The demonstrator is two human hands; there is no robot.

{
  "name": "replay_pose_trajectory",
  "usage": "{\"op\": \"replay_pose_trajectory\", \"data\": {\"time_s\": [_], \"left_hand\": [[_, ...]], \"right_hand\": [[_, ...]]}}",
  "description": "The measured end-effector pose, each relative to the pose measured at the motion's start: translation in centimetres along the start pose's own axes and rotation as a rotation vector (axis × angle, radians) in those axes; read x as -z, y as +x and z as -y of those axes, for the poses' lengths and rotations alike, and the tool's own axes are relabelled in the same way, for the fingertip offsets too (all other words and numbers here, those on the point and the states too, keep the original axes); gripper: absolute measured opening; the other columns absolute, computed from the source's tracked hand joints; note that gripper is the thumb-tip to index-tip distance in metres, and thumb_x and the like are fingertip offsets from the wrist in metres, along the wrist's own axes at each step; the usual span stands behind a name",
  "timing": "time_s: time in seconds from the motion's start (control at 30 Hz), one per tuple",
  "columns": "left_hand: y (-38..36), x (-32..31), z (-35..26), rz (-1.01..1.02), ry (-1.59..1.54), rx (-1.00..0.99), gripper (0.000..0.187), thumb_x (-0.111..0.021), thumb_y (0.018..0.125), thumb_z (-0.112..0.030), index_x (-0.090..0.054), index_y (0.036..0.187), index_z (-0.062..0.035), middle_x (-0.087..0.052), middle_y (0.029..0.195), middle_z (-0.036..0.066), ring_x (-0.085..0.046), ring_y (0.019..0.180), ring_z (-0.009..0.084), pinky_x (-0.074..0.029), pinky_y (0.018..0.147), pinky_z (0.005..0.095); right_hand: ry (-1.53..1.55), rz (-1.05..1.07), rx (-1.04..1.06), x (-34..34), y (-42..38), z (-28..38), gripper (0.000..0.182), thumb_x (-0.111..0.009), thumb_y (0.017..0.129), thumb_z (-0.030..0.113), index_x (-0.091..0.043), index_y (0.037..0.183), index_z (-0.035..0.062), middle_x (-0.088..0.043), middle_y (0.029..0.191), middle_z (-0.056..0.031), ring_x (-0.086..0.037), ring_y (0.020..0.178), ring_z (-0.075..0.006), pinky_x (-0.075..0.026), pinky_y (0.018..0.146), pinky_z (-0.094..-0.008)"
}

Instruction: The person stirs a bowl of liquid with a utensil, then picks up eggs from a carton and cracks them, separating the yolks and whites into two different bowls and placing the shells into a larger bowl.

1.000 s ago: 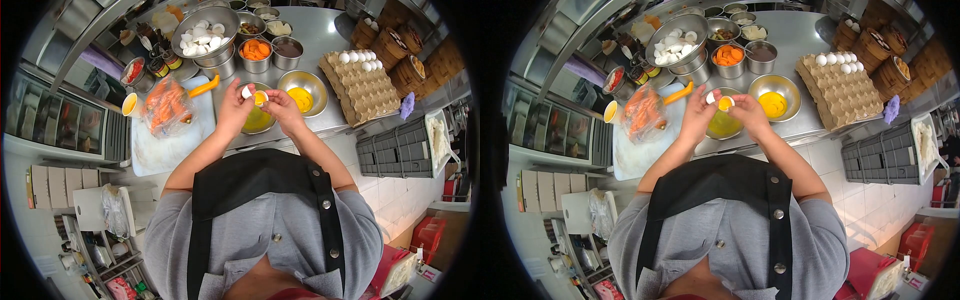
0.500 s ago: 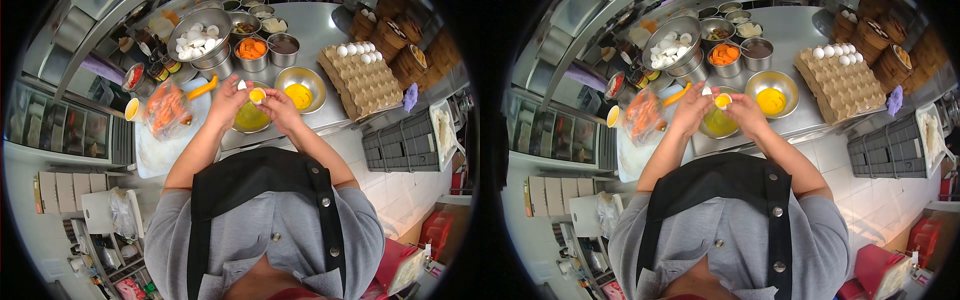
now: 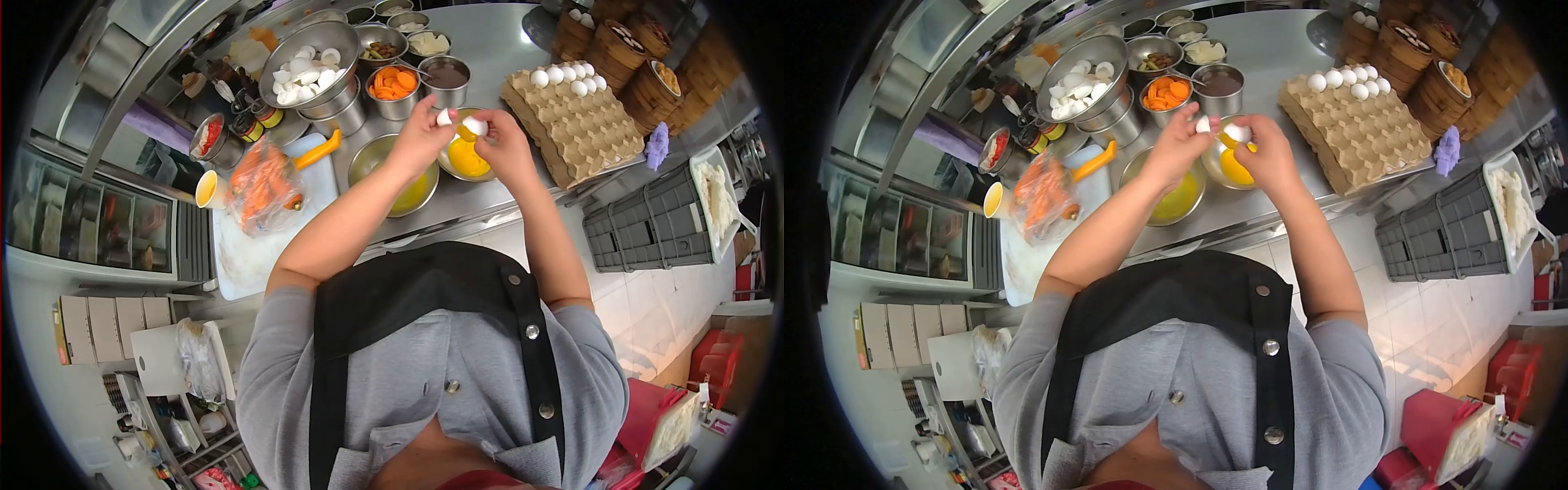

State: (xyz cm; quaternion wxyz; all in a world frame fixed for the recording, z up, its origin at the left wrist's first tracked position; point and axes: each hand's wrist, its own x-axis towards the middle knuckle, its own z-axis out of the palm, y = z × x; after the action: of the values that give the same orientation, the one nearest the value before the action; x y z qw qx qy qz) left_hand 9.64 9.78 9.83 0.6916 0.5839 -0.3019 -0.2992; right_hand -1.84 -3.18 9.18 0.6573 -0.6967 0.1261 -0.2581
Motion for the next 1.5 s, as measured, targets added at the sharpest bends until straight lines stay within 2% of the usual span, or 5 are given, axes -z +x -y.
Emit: {"op": "replay_pose_trajectory", "data": {"time_s": [0.07,0.3,0.8,1.07,1.5], "left_hand": [[0.6,-0.3,1.4,-0.027,0.082,0.042,0.071,-0.058,0.083,-0.003,-0.015,0.138,0.0073,-0.060,0.108,0.010,-0.053,0.106,0.0138,-0.040,0.092,0.0252],[0.8,-0.5,0.0,0.054,-0.074,0.097,0.066,-0.055,0.083,-0.001,-0.019,0.138,0.0044,-0.053,0.119,0.015,-0.053,0.109,0.0219,-0.042,0.094,0.0314],[3.6,4.3,-3.6,0.188,-1.049,0.256,0.028,-0.052,0.082,-0.008,-0.049,0.106,0.0052,-0.053,0.108,0.023,-0.053,0.105,0.0351,-0.049,0.091,0.0404],[7.5,22.1,-11.8,-0.516,-0.249,-0.099,0.038,-0.056,0.083,-0.016,-0.050,0.116,0.0007,-0.049,0.121,0.017,-0.044,0.117,0.0290,-0.035,0.099,0.0385],[1.3,8.7,-7.3,-0.147,0.099,-0.202,0.027,-0.051,0.087,-0.005,-0.056,0.113,-0.0028,-0.058,0.113,0.005,-0.053,0.104,0.0119,-0.042,0.090,0.0265]], "right_hand": [[-0.935,0.029,0.496,1.0,-0.2,0.8,0.035,-0.055,0.067,-0.008,-0.056,0.101,0.0030,-0.059,0.105,-0.0136,-0.056,0.096,-0.0303,-0.047,0.082,-0.0377],[-0.902,-0.150,0.700,1.8,-0.1,3.7,0.032,-0.055,0.069,-0.006,-0.057,0.100,0.0037,-0.057,0.109,-0.0134,-0.053,0.099,-0.0321,-0.046,0.083,-0.0386],[-0.378,-0.259,0.211,5.3,5.8,-0.2,0.029,-0.060,0.079,0.012,-0.058,0.105,0.0018,-0.063,0.102,-0.0139,-0.060,0.095,-0.0286,-0.044,0.085,-0.0373],[-1.547,0.125,0.297,15.9,15.9,-5.4,0.039,-0.054,0.072,-0.003,-0.057,0.108,0.0125,-0.059,0.110,-0.0085,-0.050,0.107,-0.0294,-0.044,0.087,-0.0371],[-0.838,-0.328,0.517,13.4,8.0,-0.5,0.042,-0.065,0.071,0.002,-0.055,0.111,0.0084,-0.051,0.105,-0.0135,-0.050,0.100,-0.0302,-0.045,0.084,-0.0347]]}}
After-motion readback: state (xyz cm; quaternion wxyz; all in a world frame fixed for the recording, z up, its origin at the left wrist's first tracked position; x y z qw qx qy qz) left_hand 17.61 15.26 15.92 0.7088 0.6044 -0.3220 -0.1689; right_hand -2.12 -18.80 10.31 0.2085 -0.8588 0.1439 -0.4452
